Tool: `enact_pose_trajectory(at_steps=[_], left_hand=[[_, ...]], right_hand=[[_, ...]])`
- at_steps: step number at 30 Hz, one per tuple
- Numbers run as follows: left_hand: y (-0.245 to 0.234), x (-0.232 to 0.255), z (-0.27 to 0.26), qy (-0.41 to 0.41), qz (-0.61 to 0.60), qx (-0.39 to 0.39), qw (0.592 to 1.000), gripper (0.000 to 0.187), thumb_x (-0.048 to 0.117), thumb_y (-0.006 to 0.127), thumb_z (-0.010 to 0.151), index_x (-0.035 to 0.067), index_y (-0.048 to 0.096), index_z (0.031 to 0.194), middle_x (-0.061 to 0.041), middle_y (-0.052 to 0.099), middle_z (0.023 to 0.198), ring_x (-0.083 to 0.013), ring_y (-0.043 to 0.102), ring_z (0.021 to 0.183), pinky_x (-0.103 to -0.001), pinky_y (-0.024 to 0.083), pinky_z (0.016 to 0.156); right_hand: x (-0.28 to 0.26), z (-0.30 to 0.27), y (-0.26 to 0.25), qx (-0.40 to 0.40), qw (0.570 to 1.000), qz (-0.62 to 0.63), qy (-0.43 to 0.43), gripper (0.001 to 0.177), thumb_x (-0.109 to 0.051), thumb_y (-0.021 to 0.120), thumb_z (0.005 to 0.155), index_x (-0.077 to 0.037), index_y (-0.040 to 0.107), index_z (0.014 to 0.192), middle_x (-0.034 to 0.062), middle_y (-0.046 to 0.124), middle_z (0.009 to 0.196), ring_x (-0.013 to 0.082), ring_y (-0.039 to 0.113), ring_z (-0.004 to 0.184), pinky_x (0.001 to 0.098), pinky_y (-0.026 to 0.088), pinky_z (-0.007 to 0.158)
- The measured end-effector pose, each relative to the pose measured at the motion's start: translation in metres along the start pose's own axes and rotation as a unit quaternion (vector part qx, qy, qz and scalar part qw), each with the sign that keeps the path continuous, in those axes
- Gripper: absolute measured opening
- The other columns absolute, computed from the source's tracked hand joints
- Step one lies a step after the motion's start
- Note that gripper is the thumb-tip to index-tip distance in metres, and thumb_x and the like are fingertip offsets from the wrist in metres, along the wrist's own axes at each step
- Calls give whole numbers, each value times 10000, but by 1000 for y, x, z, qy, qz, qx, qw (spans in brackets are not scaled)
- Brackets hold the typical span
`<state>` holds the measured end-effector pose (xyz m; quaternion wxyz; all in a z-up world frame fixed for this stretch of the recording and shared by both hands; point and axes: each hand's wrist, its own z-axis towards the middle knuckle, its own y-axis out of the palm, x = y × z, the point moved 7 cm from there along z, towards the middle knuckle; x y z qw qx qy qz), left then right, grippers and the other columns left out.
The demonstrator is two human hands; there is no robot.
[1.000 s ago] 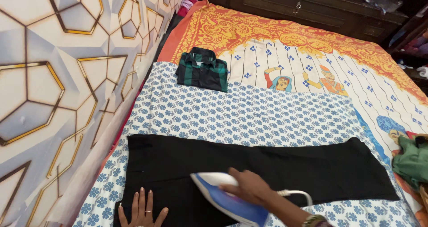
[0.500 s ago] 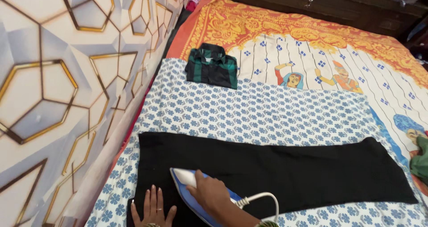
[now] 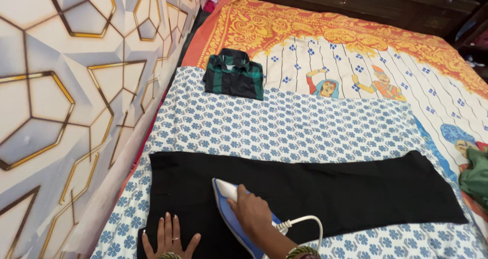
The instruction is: The person irons a pair of black trousers on a bed. They unfold the trousers, smooth the fabric, and use a blue and white iron to press the legs. The person folds the trousers in half lengthwise and continues ironing the crease.
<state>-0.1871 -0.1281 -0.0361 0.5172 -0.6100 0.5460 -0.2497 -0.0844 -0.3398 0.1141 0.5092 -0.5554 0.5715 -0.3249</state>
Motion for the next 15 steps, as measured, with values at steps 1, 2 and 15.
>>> enact_pose_trajectory(at_steps=[1, 2, 15], left_hand=[[-1, 0, 0, 0, 5, -24, 1000, 949, 823, 180, 892, 191, 169, 1600, -60, 98, 1687, -147, 40, 1541, -656, -38, 1191], [-1, 0, 0, 2, 9, -49, 999, 957, 824, 158, 898, 190, 131, 1615, -53, 59, 1697, -142, -2, 1544, -651, -62, 1194], [-11, -1, -12, 15, 41, -59, 997, 945, 825, 110, 940, 198, 99, 1647, -63, 36, 1726, -166, -16, 1572, -665, -64, 1193]], right_hand=[[4, 0, -1, 1, 1000, -1, 9, 468, -537, 540, 1008, -90, 506, 1141, 189, 723, 878, 384, 738, 828, 475, 604, 720], [10, -1, -3, 3, 1000, -4, 19, 463, -538, 539, 1007, -93, 505, 1131, 189, 724, 881, 393, 732, 835, 484, 596, 724], [63, 0, -21, 1, 998, -8, 62, 455, -539, 469, 1029, -91, 500, 1102, 197, 735, 903, 389, 740, 859, 480, 603, 752]])
